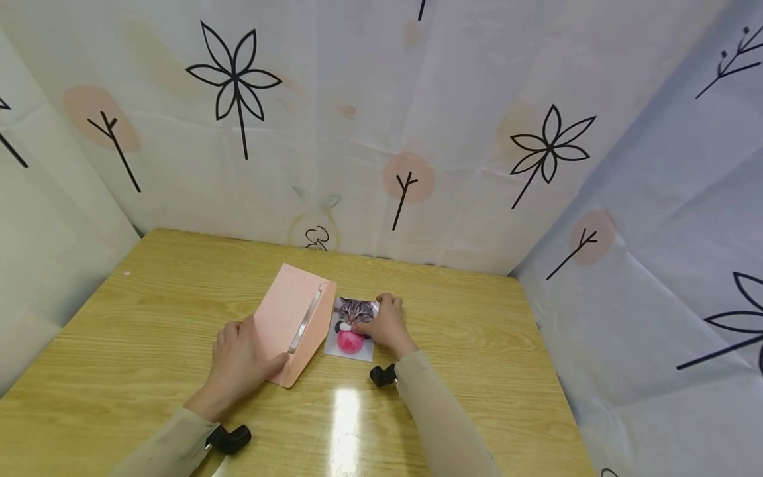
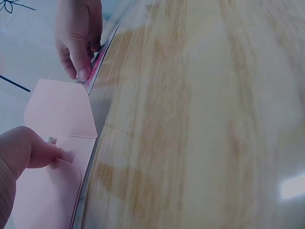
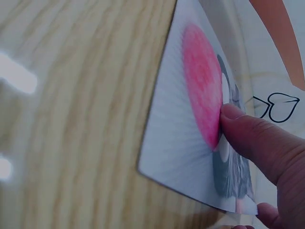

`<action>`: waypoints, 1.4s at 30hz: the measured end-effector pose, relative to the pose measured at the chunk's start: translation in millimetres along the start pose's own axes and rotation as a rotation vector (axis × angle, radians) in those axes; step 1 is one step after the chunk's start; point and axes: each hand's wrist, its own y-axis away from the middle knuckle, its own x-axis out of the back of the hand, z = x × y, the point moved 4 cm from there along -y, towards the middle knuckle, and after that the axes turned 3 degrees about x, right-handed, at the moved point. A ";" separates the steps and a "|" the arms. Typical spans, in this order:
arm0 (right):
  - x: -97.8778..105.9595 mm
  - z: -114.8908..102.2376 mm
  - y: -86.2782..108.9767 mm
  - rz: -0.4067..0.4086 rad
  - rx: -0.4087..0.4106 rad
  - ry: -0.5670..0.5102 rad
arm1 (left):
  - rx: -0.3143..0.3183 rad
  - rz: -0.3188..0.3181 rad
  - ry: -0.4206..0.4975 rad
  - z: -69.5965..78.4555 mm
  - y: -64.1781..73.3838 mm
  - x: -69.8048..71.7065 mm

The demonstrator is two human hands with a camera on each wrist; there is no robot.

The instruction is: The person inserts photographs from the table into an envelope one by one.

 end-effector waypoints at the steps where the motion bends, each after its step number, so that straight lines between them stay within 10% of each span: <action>1: -0.1 -0.6 0.4 0.005 0.006 0.007 | -0.003 0.008 0.001 0.0 0.0 0.3; 28: 10.9 6.6 12.1 0.007 0.044 -0.157 | 0.014 -0.008 0.009 -2.9 1.8 2.3; 42: 34.5 20.1 11.9 0.183 0.037 -0.381 | 0.018 -0.013 0.007 -0.6 -0.9 0.3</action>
